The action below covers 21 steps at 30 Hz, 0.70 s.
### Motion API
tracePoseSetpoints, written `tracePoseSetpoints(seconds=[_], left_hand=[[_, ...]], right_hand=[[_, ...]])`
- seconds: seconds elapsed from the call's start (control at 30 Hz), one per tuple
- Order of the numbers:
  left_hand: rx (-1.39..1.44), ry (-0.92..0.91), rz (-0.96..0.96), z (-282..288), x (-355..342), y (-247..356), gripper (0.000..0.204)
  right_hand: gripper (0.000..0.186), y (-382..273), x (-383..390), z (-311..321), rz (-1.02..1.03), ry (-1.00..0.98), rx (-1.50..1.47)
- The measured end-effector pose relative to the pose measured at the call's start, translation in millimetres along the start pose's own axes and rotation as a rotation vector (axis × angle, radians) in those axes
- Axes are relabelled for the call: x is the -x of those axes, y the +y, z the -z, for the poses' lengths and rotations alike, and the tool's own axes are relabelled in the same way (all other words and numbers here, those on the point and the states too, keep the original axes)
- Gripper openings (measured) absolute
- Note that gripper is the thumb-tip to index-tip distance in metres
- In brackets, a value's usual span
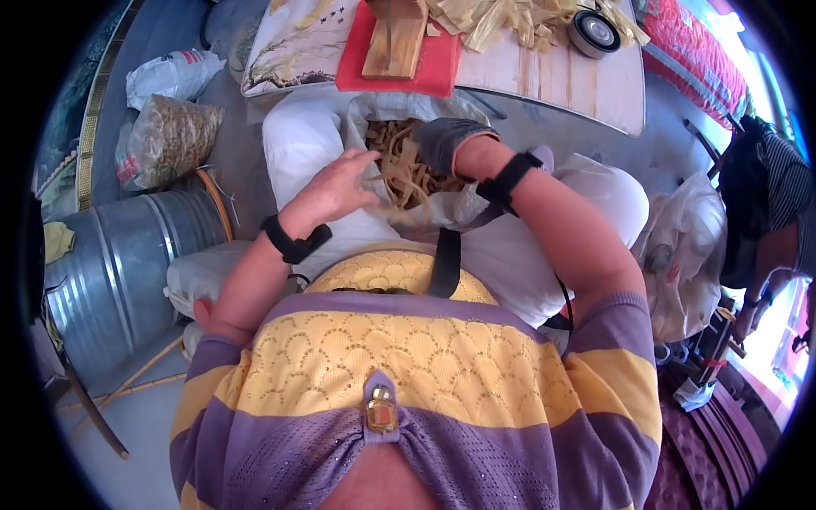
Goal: The person takes long strips of dried plant material from a bag and twists them by hand into small knotted shapes, placing the finished pieces onto a wooden block on the table.
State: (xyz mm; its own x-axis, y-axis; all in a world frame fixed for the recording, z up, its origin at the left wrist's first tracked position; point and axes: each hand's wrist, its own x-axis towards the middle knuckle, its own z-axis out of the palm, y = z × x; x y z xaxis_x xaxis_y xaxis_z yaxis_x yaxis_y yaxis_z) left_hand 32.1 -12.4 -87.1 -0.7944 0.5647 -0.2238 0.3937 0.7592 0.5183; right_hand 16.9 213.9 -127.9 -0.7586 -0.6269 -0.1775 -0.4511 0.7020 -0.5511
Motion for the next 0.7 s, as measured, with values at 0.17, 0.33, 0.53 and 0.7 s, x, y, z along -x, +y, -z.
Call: tracePoseSetpoints(seconds=[0.17, 0.33, 0.53, 0.7], left_hand=[[0.582, -0.124, 0.19, 15, -31, 19, 0.037], [1.377, -0.166, 0.309, 13, -32, 21, 0.033], [1.355, -0.138, 0.188, 31, -14, 30, 0.026], [1.009, -0.229, 0.008, 33, -17, 36, 0.028]], right_hand=[[0.009, -53, 13, 8, 0.388, 0.306, 0.161], [0.02, -67, 22, -9, 0.478, 0.263, -0.824], [0.031, -67, 26, 59, 0.028, 0.232, -0.626], [0.029, -52, 17, 48, 0.022, 0.467, -0.646]])
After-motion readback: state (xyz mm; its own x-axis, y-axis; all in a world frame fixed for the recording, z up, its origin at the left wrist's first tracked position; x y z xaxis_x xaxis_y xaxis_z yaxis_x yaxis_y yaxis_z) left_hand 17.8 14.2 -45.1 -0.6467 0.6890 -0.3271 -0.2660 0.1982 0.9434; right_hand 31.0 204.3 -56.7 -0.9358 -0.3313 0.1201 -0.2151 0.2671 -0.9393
